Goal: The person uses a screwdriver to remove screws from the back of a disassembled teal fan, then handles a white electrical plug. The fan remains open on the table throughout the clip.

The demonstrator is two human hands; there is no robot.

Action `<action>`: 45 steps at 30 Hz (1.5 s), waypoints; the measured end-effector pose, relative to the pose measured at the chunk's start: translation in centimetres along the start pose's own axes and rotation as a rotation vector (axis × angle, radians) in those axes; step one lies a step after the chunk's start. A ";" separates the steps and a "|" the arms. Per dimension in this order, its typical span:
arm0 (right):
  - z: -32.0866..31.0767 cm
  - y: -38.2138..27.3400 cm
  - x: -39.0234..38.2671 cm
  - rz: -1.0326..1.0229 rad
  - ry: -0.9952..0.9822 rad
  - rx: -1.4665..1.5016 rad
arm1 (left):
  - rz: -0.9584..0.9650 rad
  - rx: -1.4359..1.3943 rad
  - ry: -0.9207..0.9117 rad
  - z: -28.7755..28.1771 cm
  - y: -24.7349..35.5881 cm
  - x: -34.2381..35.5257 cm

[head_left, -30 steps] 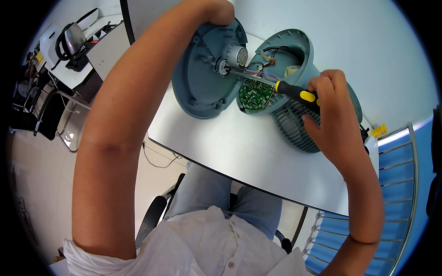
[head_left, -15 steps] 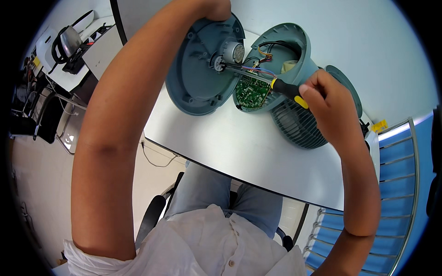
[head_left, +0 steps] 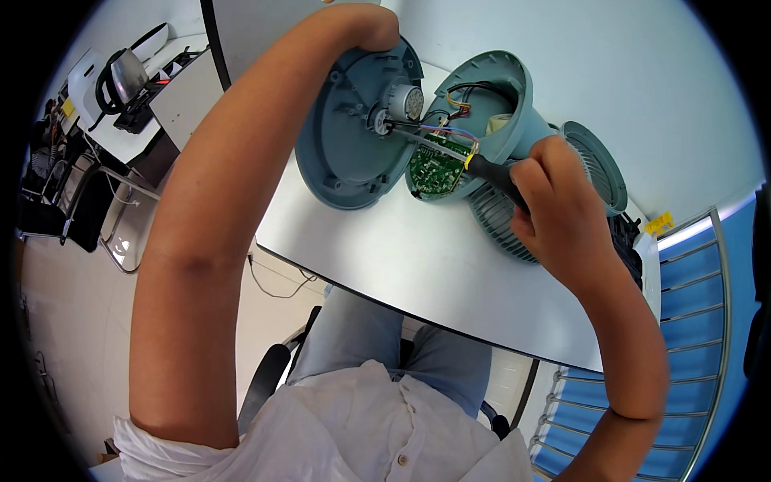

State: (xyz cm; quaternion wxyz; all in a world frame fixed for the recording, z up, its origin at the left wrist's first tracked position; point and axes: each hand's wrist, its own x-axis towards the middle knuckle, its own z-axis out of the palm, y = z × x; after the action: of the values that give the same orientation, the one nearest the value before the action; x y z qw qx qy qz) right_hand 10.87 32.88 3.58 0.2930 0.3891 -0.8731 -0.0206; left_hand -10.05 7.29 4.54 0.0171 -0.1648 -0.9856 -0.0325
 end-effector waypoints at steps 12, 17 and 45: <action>1.9 1.1 -1.4 -0.265 0.222 -0.295 | -0.005 -0.010 0.008 -0.6 0.7 -0.6; 2.2 1.2 -1.5 -0.198 0.186 -0.246 | 0.051 0.067 -0.042 -0.4 0.5 0.4; -4.6 -2.6 -5.8 0.695 0.091 0.540 | -0.045 -0.108 0.187 -1.0 1.3 -3.8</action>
State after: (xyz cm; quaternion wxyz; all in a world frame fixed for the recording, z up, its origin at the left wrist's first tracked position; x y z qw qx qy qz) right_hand 18.11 35.96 3.81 0.2084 0.1356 -0.9124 0.3251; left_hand -6.00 7.24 5.42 0.0993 -0.1396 -0.9800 -0.1013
